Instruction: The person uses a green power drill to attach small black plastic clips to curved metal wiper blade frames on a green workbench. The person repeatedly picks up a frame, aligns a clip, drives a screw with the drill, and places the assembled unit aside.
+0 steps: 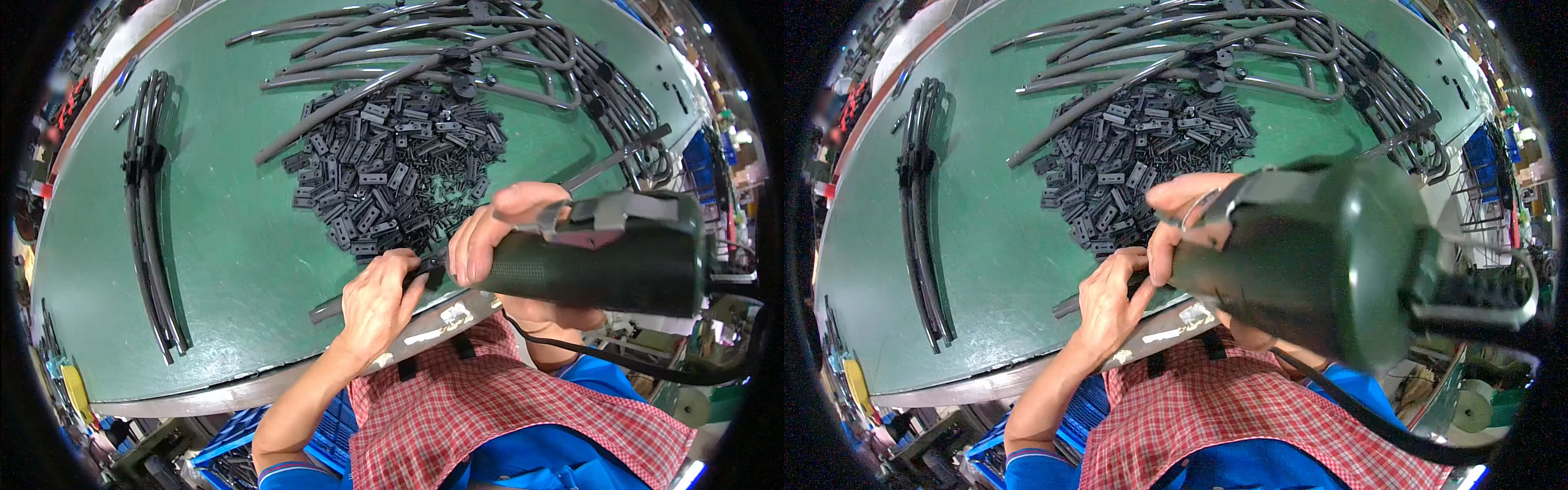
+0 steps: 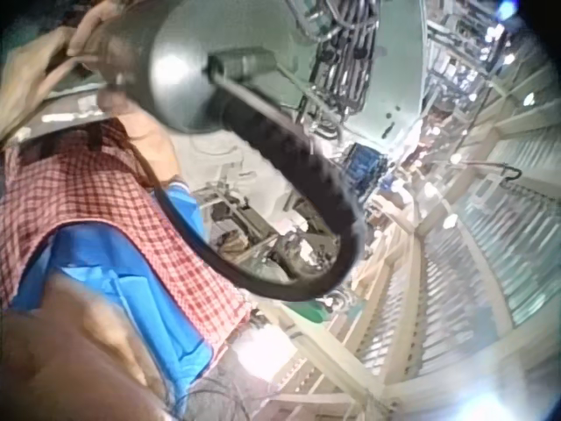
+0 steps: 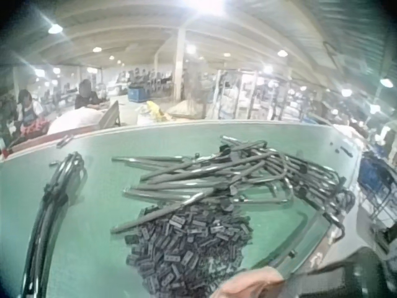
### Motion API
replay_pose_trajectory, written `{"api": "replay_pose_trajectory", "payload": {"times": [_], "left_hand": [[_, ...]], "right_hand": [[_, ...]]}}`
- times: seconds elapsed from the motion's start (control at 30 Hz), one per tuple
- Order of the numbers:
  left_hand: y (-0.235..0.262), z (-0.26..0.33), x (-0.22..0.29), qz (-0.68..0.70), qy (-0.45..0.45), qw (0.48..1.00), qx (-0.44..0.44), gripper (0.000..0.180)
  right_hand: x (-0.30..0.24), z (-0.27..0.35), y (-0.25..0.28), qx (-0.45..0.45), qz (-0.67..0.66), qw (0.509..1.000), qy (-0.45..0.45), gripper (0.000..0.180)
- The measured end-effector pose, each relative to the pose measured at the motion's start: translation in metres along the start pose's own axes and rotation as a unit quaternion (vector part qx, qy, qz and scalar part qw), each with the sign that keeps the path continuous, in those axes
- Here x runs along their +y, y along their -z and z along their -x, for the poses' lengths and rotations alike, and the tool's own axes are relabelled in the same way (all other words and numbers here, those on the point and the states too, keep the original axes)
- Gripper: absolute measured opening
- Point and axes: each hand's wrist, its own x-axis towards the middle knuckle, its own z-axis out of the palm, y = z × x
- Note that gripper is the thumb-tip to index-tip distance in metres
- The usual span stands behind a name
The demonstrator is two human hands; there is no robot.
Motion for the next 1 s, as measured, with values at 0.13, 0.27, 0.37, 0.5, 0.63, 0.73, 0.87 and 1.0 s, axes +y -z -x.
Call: {"api": "replay_pose_trajectory", "payload": {"times": [0.13, 0.27, 0.37, 0.5, 0.63, 0.73, 0.87, 1.0], "left_hand": [[0.004, 0.002, 0.001, -0.009, 0.012, 1.0, -0.014, 0.019], [0.004, 0.008, -0.004, 0.044, 0.033, 0.997, -0.05, 0.019], [0.003, 0.0, 0.0, 0.009, -0.003, 1.0, -0.007, 0.019], [0.005, -0.001, 0.002, 0.014, 0.016, 1.0, -0.018, 0.022], [0.007, -0.002, 0.004, 0.01, 0.026, 0.999, -0.022, 0.022], [0.01, -0.005, 0.004, 0.038, 0.032, 0.999, -0.003, 0.033], [0.012, -0.004, 0.003, 0.086, 0.069, 0.994, 0.011, 0.046], [0.016, -0.006, 0.006, 0.108, 0.072, 0.992, 0.008, 0.041]], "right_hand": [[0.032, -0.015, 0.011, -0.143, -0.052, 0.987, 0.043, 0.043], [0.031, -0.029, 0.0, -0.225, -0.141, 0.964, 0.029, 0.051], [0.036, -0.042, 0.016, -0.176, -0.228, 0.955, 0.069, 0.075], [0.055, -0.039, 0.037, 0.048, -0.241, 0.963, 0.114, 0.098], [0.072, -0.026, 0.035, 0.04, -0.047, 0.997, 0.037, 0.107], [0.067, -0.025, 0.033, 0.026, -0.186, 0.98, 0.064, 0.111], [0.036, -0.036, 0.025, -0.049, -0.268, 0.95, 0.154, 0.094], [0.031, -0.033, 0.019, -0.071, -0.307, 0.937, 0.151, 0.089]]}}
